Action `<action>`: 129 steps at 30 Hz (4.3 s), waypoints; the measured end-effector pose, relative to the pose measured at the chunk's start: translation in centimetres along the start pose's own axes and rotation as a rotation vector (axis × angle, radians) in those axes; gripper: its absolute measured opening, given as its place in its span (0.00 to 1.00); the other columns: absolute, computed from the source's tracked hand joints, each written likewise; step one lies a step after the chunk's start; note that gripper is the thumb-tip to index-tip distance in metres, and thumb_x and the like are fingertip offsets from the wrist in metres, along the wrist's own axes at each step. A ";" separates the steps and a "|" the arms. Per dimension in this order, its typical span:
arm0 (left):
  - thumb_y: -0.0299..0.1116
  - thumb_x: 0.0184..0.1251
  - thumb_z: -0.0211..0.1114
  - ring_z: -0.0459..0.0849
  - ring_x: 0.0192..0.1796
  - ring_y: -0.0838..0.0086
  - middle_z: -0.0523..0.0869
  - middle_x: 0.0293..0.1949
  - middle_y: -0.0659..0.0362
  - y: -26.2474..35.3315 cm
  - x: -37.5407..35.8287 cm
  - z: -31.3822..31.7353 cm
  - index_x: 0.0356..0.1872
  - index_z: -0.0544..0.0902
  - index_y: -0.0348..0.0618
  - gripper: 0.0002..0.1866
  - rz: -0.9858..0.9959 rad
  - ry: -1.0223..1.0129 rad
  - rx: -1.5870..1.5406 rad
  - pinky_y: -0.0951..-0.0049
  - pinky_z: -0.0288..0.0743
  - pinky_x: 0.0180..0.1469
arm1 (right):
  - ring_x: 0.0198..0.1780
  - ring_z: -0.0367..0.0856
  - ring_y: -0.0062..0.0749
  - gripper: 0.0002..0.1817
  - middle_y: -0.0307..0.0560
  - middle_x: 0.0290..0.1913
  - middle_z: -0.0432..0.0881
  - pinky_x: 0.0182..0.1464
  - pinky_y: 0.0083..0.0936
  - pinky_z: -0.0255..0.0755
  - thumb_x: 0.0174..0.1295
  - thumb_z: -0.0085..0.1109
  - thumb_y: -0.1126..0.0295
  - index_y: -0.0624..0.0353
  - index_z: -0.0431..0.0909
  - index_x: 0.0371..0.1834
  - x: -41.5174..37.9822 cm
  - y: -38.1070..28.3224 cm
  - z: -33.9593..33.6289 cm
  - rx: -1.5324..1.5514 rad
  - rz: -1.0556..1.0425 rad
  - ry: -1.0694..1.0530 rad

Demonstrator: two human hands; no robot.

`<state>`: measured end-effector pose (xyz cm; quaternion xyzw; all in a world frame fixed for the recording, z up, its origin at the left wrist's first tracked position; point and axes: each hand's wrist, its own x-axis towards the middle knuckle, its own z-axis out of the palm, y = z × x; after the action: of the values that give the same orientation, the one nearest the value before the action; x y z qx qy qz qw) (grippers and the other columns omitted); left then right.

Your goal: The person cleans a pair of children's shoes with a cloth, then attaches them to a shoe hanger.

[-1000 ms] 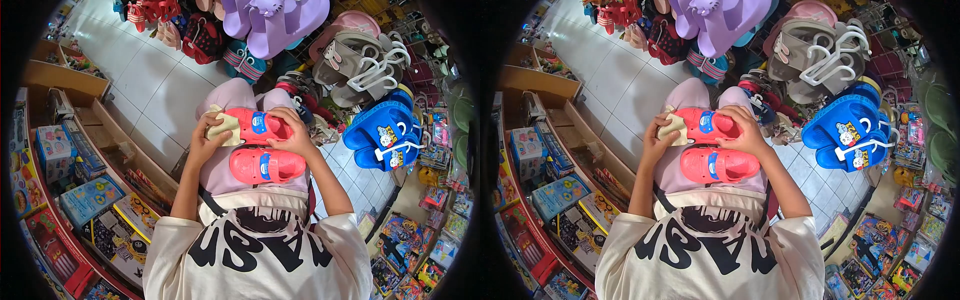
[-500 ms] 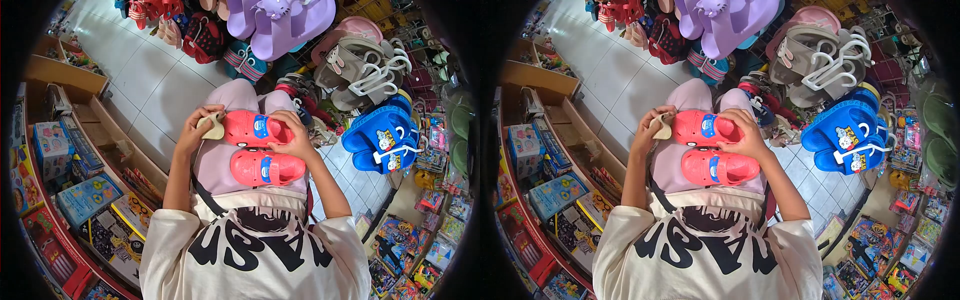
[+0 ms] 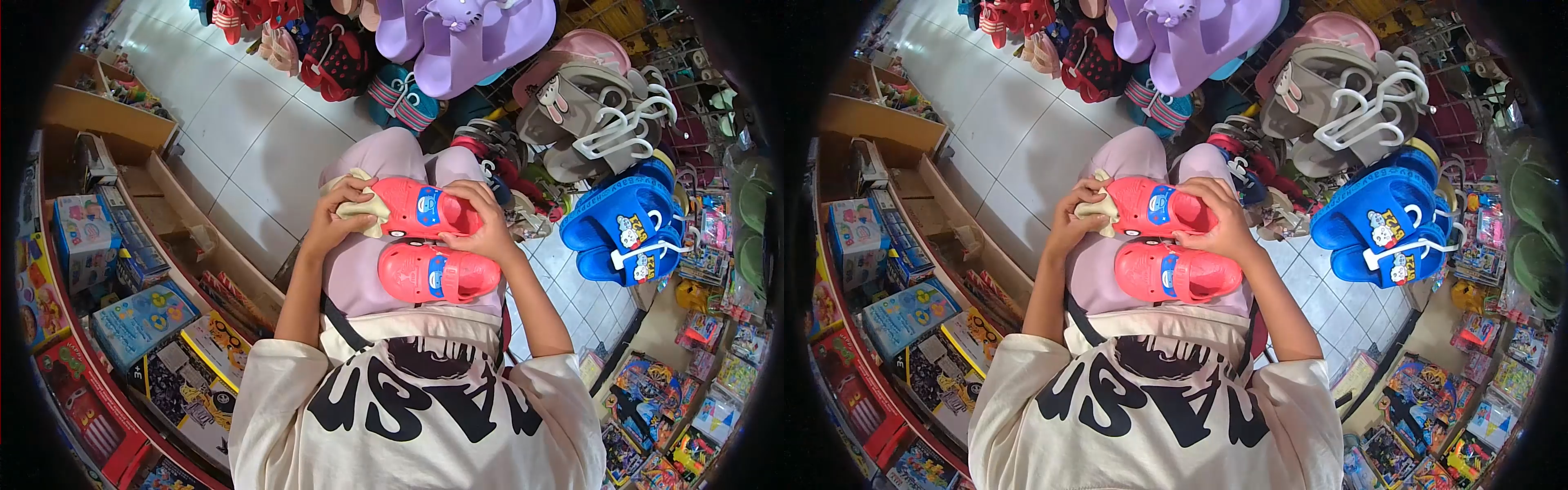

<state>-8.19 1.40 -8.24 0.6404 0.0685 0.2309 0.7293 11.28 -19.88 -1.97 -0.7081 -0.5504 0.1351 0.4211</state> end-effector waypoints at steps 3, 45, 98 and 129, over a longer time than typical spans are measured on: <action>0.20 0.54 0.70 0.78 0.59 0.64 0.82 0.53 0.53 -0.2 0.1 -1.2 0.47 0.82 0.39 0.17 0.064 -0.057 0.112 0.63 0.69 0.63 | 0.56 0.75 0.46 0.34 0.48 0.52 0.79 0.61 0.39 0.67 0.35 0.75 0.66 0.55 0.78 0.52 0.1 -0.4 -0.4 0.018 -0.002 -0.025; 0.35 0.75 0.56 0.82 0.48 0.76 0.87 0.48 0.54 1.6 -5.0 -2.1 0.48 0.84 0.32 0.15 -0.227 0.356 0.159 0.79 0.72 0.51 | 0.69 0.65 0.47 0.37 0.47 0.63 0.72 0.72 0.48 0.53 0.46 0.71 0.65 0.51 0.72 0.65 1.2 -0.7 -4.2 -0.120 -0.062 -0.219; 0.46 0.76 0.53 0.85 0.42 0.66 0.85 0.40 0.51 12.1 1.0 1.3 0.49 0.78 0.37 0.20 -0.068 0.849 -0.423 0.66 0.82 0.47 | 0.74 0.52 0.54 0.47 0.46 0.78 0.46 0.73 0.48 0.54 0.36 0.78 0.64 0.39 0.70 0.68 -4.2 -3.3 -4.9 -0.232 0.103 -0.471; 0.39 0.53 0.73 0.73 0.63 0.57 0.78 0.56 0.53 7.4 -3.3 8.8 0.43 0.89 0.60 0.14 0.176 -0.216 0.898 0.46 0.60 0.69 | 0.66 0.67 0.48 0.56 0.55 0.64 0.66 0.67 0.41 0.61 0.33 0.84 0.64 0.59 0.54 0.65 -7.4 -2.6 0.0 -0.081 0.120 -0.019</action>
<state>-9.47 -7.36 -0.25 0.9163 0.0308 0.1716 0.3605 6.91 -26.37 -2.08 -0.7549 -0.5160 0.1446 0.3780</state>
